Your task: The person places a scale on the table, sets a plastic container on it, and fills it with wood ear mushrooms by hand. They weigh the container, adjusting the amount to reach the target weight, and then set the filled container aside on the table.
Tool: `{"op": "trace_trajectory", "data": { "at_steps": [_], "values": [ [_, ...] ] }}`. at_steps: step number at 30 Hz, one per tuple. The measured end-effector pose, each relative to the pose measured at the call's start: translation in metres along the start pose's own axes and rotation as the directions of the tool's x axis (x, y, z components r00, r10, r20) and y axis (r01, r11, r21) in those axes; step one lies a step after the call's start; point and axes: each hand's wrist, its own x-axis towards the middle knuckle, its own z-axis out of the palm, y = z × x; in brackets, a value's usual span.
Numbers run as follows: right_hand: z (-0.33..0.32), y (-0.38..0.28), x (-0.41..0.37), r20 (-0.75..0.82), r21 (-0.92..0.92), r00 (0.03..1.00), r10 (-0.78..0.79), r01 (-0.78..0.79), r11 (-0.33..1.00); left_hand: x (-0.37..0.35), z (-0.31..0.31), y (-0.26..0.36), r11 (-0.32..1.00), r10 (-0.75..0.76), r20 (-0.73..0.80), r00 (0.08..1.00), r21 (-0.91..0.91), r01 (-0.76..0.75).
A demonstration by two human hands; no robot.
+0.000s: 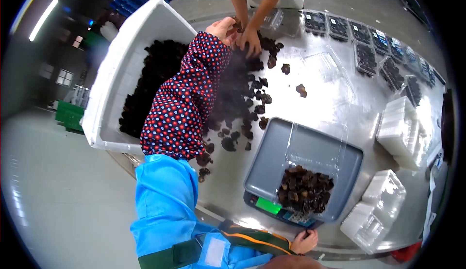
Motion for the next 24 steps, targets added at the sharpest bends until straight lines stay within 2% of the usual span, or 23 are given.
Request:
{"op": "trace_trajectory", "data": {
  "at_steps": [2, 4, 5, 6, 8, 9, 12, 15, 18, 21, 24],
  "values": [
    [-0.003, -0.004, 0.003, -0.051, -0.076, 0.999, -0.007, 0.003, 0.997, 0.014, -0.002, 0.006, 1.000, -0.003, -0.038, 0.999, 0.002, 0.003],
    [-0.009, -0.014, 0.007, -0.018, -0.076, 0.998, 0.053, -0.054, 0.996, 0.021, -0.003, 0.012, 1.000, 0.008, -0.042, 0.999, -0.011, -0.008],
    [-0.004, -0.008, 0.007, 0.068, -0.093, 0.988, 0.139, -0.133, 0.987, 0.020, -0.002, 0.015, 1.000, 0.016, -0.058, 0.998, -0.005, -0.016],
    [0.002, -0.005, 0.004, -0.064, -0.119, 0.994, 0.091, -0.098, 0.988, 0.019, -0.002, 0.019, 1.000, 0.024, -0.073, 0.997, -0.002, -0.025],
    [0.012, -0.009, 0.001, -0.330, -0.181, 0.944, -0.013, -0.050, 0.982, 0.021, -0.002, 0.027, 1.000, 0.025, -0.064, 0.998, 0.003, -0.025],
    [-0.002, -0.021, 0.010, -0.387, -0.194, 0.919, -0.082, 0.006, 0.981, 0.022, -0.002, 0.032, 0.999, 0.032, -0.062, 0.998, -0.003, -0.033],
    [-0.013, -0.023, 0.010, -0.243, -0.186, 0.969, -0.047, 0.001, 0.983, 0.017, 0.003, 0.042, 0.998, 0.052, -0.072, 0.996, -0.017, -0.054],
    [-0.007, -0.024, 0.005, -0.225, -0.175, 0.972, 0.066, -0.107, 0.979, 0.009, 0.012, 0.049, 0.998, 0.058, -0.073, 0.996, -0.017, -0.060],
    [-0.020, -0.030, 0.011, -0.249, -0.173, 0.968, -0.040, -0.004, 0.985, 0.006, 0.018, 0.048, 0.997, 0.072, -0.045, 0.996, -0.005, -0.072],
    [-0.034, -0.037, 0.014, -0.135, -0.177, 0.990, -0.037, 0.013, 0.984, 0.004, 0.019, 0.042, 0.997, 0.075, 0.011, 0.997, -0.018, -0.075],
    [-0.020, -0.019, 0.005, -0.071, -0.179, 0.997, -0.023, 0.010, 0.984, 0.000, 0.023, 0.036, 0.999, 0.032, 0.063, 0.998, -0.010, -0.031]
  ]
}}
